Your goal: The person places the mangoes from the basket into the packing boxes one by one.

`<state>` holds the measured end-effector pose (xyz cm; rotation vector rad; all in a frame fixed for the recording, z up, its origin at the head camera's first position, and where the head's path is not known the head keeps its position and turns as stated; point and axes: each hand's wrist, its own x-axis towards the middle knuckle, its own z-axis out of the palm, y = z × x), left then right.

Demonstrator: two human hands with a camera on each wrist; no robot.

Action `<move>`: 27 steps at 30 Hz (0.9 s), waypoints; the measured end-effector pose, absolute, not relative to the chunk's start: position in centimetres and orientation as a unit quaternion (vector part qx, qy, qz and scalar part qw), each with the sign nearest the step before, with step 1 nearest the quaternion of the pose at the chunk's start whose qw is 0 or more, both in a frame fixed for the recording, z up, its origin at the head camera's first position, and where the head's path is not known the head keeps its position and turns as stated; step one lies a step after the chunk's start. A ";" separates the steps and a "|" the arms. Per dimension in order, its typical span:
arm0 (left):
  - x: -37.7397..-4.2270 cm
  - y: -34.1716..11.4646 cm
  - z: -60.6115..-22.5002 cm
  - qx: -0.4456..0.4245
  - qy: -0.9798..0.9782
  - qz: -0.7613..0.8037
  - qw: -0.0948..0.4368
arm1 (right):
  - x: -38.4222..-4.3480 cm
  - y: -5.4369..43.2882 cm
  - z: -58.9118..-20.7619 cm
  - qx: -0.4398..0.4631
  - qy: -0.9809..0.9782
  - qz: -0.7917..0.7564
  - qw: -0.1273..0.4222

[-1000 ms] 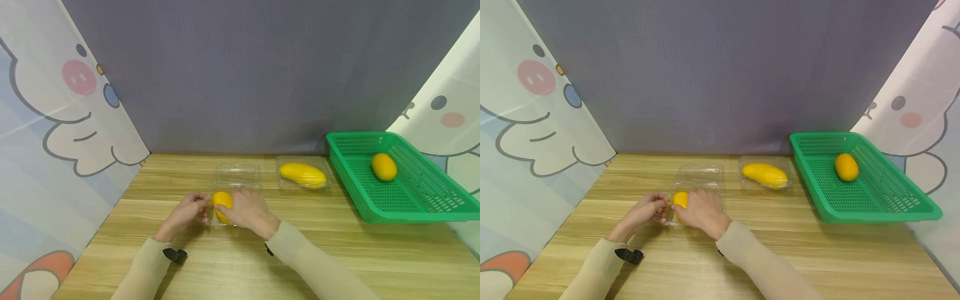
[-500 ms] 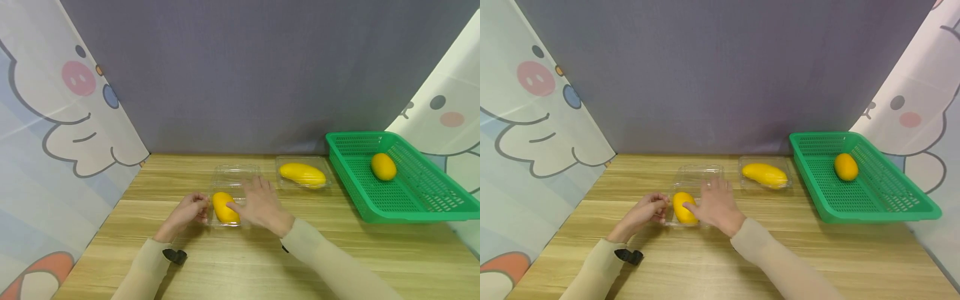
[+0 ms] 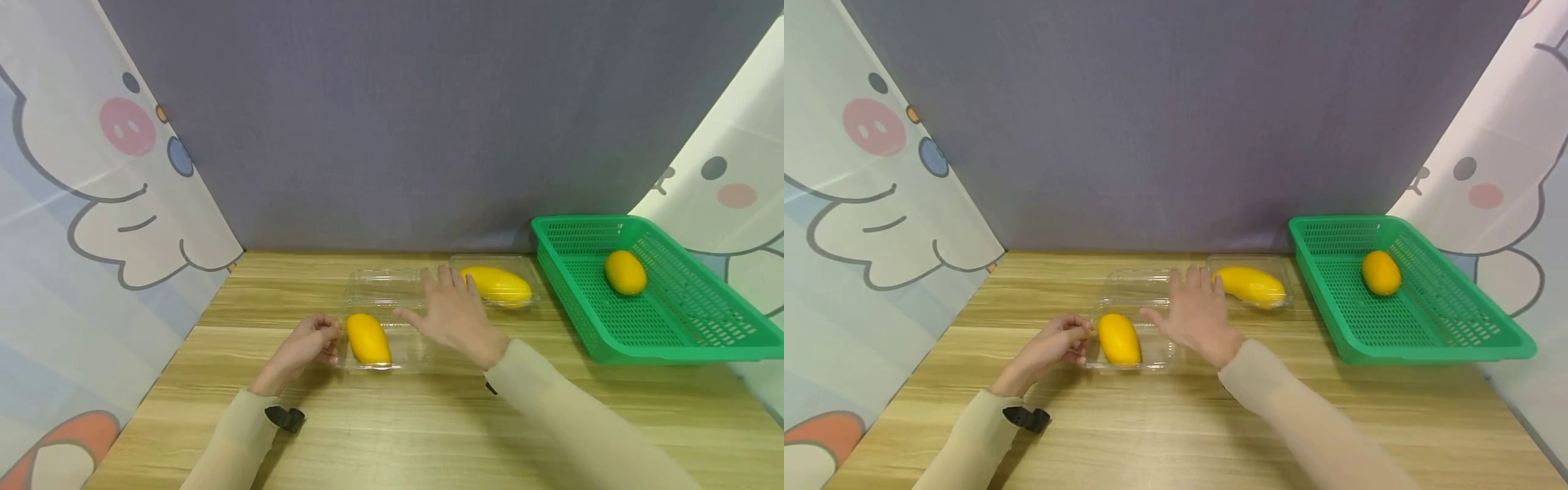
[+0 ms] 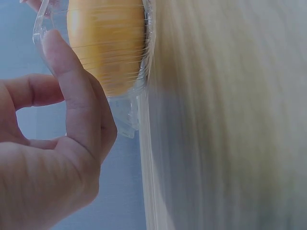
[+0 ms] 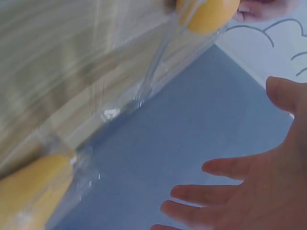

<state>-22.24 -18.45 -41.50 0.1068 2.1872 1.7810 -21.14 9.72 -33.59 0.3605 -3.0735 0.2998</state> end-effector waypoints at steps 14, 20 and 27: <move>-22.2 -18.4 -41.4 0.035 0.764 0.625 0.154 | -22.1 12.7 -30.8 0.106 -0.991 0.076 0.038; -22.1 -18.5 -41.5 0.033 0.766 0.622 0.158 | -22.5 13.7 -30.0 0.104 -0.991 0.073 0.035; -22.1 -18.5 -41.3 0.037 0.764 0.624 0.160 | -23.3 14.8 -28.9 0.096 -0.992 0.065 0.049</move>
